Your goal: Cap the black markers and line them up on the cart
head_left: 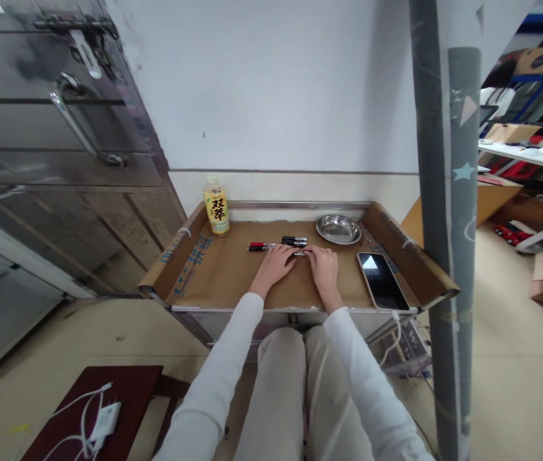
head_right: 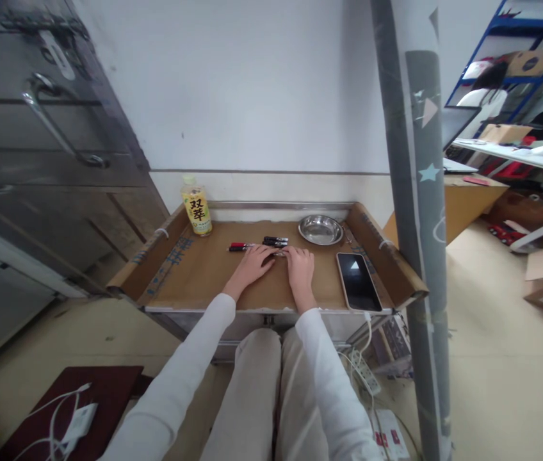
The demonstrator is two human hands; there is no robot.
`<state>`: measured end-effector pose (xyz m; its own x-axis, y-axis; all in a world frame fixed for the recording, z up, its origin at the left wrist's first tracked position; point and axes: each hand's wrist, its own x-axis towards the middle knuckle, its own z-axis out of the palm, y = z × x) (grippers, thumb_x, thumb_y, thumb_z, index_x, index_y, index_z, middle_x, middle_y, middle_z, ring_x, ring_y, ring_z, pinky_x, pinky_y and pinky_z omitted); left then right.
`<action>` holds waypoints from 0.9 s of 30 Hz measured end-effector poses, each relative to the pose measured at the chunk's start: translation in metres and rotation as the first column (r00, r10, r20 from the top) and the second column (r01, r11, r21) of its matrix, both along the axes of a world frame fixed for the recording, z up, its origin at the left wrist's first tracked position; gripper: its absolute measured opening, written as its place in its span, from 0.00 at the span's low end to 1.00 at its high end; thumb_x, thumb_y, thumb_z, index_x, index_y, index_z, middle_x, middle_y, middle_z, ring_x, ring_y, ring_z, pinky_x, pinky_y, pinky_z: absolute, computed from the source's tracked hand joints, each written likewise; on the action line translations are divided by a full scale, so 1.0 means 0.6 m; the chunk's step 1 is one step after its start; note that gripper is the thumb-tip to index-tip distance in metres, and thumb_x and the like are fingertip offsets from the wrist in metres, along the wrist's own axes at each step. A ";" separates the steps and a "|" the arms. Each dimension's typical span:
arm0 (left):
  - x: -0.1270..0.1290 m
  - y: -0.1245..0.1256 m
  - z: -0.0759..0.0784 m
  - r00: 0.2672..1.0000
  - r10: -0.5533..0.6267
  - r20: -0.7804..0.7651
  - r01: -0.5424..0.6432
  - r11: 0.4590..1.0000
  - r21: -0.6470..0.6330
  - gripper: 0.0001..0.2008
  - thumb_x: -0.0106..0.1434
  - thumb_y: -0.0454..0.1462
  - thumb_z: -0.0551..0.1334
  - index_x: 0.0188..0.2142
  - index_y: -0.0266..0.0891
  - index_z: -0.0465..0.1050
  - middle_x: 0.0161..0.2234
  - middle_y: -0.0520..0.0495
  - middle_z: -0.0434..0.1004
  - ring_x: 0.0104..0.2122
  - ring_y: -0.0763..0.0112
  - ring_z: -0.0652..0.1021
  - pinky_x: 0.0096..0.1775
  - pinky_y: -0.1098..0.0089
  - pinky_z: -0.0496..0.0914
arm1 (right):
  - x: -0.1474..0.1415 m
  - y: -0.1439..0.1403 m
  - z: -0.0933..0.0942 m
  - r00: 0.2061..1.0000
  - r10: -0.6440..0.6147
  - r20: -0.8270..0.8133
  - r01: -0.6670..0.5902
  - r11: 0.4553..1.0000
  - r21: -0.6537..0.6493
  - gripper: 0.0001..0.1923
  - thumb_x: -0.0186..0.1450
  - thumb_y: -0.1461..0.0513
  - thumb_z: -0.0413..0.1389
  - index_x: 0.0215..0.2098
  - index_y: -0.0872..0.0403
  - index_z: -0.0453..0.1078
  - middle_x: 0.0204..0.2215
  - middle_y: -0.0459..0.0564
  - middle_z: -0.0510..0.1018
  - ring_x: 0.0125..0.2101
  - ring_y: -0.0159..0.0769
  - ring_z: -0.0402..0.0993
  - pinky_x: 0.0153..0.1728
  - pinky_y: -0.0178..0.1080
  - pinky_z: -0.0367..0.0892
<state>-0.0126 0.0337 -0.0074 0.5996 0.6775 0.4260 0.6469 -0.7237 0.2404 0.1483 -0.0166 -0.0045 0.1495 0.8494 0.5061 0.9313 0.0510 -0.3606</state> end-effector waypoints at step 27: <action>-0.005 -0.009 0.008 0.975 0.083 0.206 -0.091 0.995 0.029 0.10 0.71 0.37 0.50 0.46 0.39 0.68 0.44 0.44 0.74 0.46 0.65 0.75 0.51 0.63 0.69 | -0.016 -0.002 0.002 0.915 0.404 0.016 -0.404 0.915 0.008 0.33 0.69 0.64 0.43 0.70 0.55 0.43 0.56 0.57 0.72 0.51 0.42 0.70 0.50 0.42 0.64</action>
